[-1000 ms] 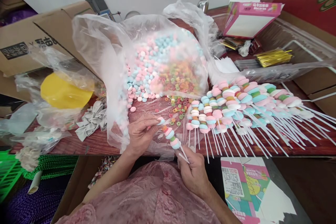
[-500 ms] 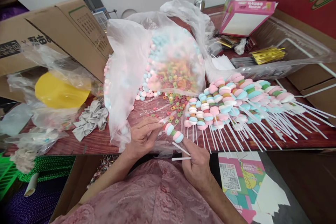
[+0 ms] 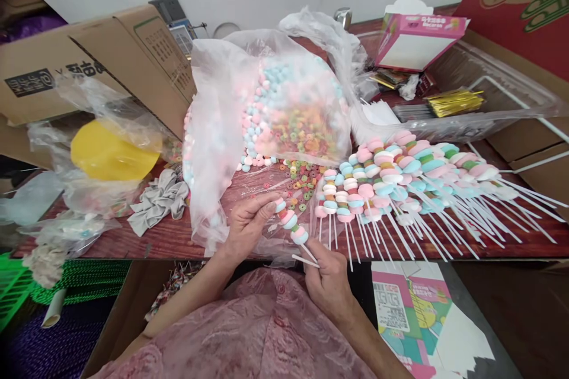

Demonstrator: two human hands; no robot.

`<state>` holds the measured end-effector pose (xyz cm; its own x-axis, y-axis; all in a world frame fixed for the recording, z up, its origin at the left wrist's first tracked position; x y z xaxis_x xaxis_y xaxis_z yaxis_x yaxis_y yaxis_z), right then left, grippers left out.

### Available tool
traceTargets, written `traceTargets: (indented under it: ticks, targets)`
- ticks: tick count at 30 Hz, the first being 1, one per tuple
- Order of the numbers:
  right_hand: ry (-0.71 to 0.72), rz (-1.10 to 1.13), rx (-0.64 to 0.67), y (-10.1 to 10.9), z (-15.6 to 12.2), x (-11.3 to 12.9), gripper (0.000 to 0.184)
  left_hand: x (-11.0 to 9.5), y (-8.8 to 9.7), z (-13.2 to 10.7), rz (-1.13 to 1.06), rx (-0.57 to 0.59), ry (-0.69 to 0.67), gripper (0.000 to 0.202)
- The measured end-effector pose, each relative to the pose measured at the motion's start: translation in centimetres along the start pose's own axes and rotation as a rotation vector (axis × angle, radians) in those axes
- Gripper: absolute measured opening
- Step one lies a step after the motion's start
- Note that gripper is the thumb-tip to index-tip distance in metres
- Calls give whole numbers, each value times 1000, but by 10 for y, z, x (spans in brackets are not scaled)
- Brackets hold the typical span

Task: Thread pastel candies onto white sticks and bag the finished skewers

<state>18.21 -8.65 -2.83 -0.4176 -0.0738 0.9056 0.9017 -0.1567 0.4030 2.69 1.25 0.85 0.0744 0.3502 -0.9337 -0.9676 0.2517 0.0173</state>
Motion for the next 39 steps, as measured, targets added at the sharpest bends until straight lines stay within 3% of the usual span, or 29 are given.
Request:
traceTargets:
  ticks: [6,13,18,21,28,34,39]
  targets:
    - [-105,97,5,-3,-3,-6,34,15,-10,-11,-11,-38,-17,16]
    - [-6,60,80,-10,11,11,30,3,-31,2,-618,-201,365,46]
    - [10,111,158,-16,11,7,27,-1,-41,21,-800,-250,507,46]
    - [-68,215,194,-19,5,-1,29,2,-40,25,-841,-281,519,50]
    - [-195,418,114,-29,-4,-14,34,5,-47,15,-809,-227,466,49]
    - [-188,458,122,-29,0,-15,36,2,-47,15,-782,-301,400,48]
    - [-180,506,66,-34,0,-15,35,-2,-54,11,-728,-237,407,46]
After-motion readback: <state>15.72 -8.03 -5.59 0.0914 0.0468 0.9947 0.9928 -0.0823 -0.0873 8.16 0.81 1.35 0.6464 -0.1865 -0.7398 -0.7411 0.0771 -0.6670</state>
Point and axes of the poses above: each hand's wrist, its own z-axis towards the middle knuckle, its own y-axis out of the back of the hand, x = y × z, the point moved 3 cm from there along z, towards the middle knuckle, and after that the axes turned 5 degrees about -y, right-handed, at the moved point
